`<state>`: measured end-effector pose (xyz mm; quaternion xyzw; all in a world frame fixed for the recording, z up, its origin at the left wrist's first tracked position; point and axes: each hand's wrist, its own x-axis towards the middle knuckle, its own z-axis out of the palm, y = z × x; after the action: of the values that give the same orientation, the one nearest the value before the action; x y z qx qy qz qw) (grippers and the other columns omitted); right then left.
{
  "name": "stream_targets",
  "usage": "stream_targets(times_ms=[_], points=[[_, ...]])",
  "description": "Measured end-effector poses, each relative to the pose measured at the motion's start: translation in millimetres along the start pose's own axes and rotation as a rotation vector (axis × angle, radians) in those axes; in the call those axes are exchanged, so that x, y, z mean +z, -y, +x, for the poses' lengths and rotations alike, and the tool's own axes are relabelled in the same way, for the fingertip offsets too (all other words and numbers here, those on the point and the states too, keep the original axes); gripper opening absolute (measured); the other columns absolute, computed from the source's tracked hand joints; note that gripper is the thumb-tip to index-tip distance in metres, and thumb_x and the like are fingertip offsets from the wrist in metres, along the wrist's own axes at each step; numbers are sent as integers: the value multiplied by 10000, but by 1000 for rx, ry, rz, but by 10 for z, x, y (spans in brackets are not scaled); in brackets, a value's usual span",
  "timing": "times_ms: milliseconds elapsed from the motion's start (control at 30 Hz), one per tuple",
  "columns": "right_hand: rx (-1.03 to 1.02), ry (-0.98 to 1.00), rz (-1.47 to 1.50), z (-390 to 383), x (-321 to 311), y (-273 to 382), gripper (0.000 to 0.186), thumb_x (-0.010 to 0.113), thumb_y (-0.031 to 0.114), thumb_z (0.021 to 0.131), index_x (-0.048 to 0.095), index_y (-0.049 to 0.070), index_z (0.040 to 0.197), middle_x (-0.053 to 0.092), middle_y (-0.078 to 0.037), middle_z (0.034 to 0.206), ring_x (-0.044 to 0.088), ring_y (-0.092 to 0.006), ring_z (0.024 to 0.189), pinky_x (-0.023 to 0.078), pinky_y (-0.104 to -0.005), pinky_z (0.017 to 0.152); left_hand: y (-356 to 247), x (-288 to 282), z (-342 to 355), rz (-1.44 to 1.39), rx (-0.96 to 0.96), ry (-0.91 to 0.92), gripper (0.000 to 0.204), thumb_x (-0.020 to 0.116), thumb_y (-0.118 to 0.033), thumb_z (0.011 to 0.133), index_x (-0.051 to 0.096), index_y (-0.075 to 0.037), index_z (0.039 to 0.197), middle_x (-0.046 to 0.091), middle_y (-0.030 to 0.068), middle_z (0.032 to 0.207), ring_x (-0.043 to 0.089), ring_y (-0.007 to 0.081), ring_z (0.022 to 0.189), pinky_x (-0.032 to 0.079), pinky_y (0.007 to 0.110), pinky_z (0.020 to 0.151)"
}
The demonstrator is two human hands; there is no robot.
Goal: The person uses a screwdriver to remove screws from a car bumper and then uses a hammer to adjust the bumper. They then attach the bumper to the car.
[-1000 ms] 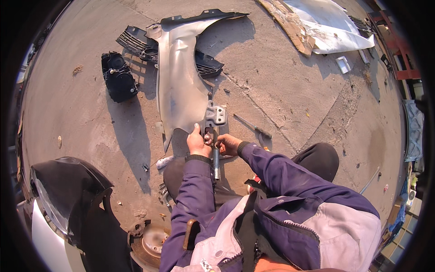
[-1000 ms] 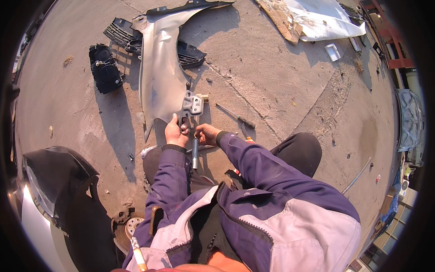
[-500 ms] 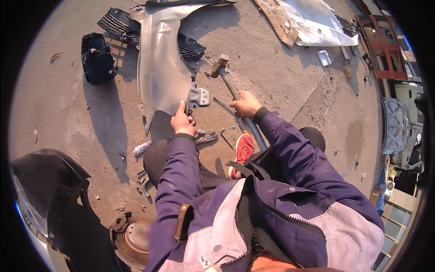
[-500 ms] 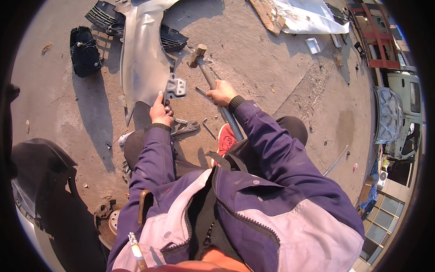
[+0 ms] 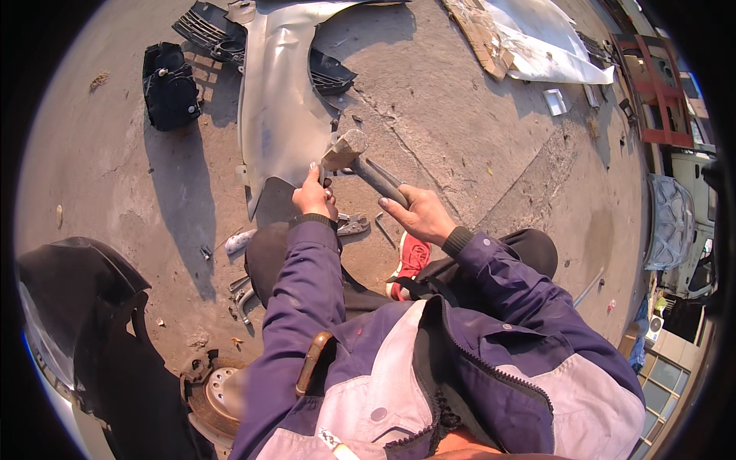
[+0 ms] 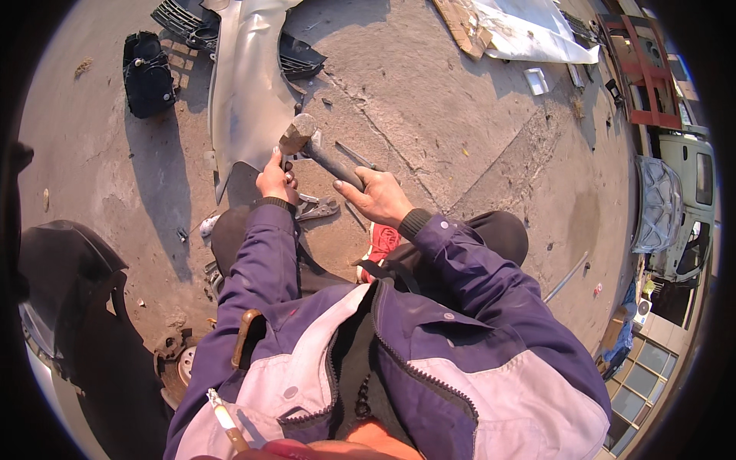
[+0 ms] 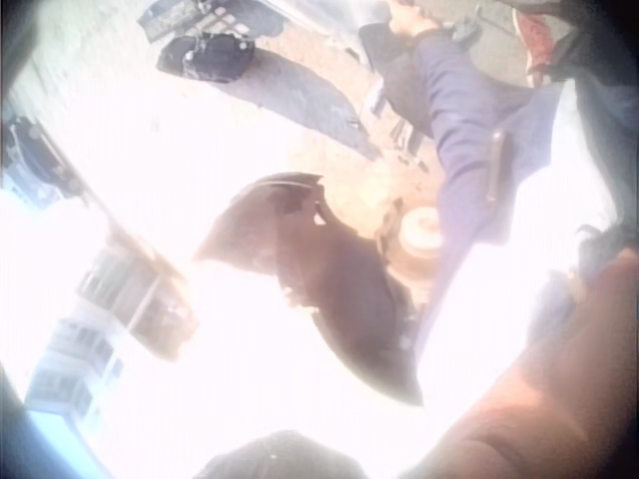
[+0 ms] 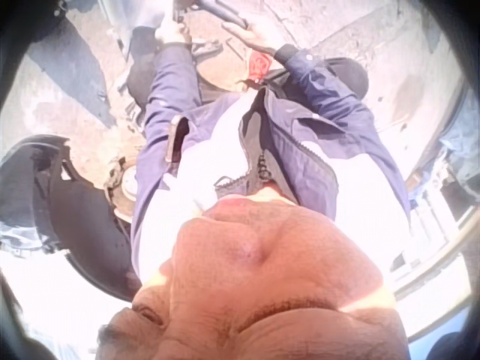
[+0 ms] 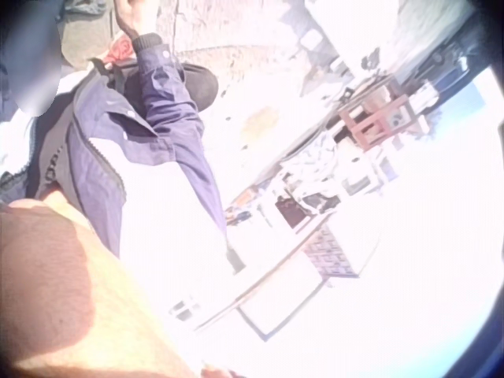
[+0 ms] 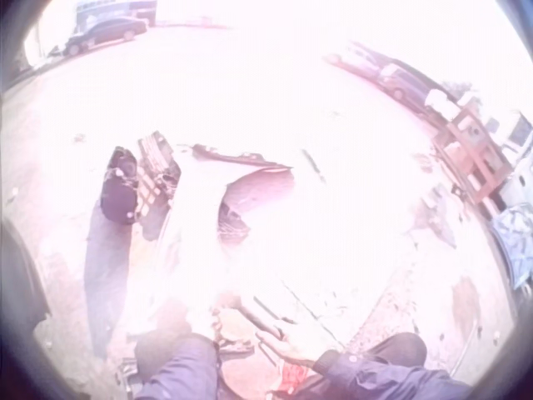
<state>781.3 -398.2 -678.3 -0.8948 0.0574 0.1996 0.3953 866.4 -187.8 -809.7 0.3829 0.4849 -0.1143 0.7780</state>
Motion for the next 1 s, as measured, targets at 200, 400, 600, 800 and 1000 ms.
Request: stream_targets(times_ms=[200,400,600,800,1000], points=[[-215,-133,65,-203,57,-166,445,725,454,1070,645,37,938,615,-170,708,659,-307,651,517,-442,627,10,53,-19,-5,9,-18,284,794,-290,1032,642,-85,909,613,47,687,445,113,432,304,312,415],[-53,-85,-217,4,241,-262,498,700,495,1077,624,20,946,654,-218,757,697,-431,713,541,-507,664,-34,94,-96,17,-56,-39,276,772,-322,1055,638,-118,929,595,21,714,430,107,461,298,303,438],[-218,-156,45,-112,34,-156,456,709,482,1081,664,36,993,649,-197,721,637,-379,637,522,-445,615,-57,188,-101,-30,8,8,310,773,-325,1055,635,-70,946,595,54,701,440,123,445,296,326,419],[-265,-206,16,-174,63,-86,402,697,431,1092,657,36,1032,669,-220,737,721,-430,717,558,-481,652,13,156,-41,-32,23,-8,324,769,-317,1058,618,-60,932,591,65,690,437,129,436,299,322,412],[-140,-114,-276,106,41,24,511,680,530,1073,640,31,973,685,-266,777,715,-507,787,547,-549,674,53,140,-32,-23,-12,30,244,714,-284,1079,617,-104,945,586,32,736,438,120,478,313,318,444]])
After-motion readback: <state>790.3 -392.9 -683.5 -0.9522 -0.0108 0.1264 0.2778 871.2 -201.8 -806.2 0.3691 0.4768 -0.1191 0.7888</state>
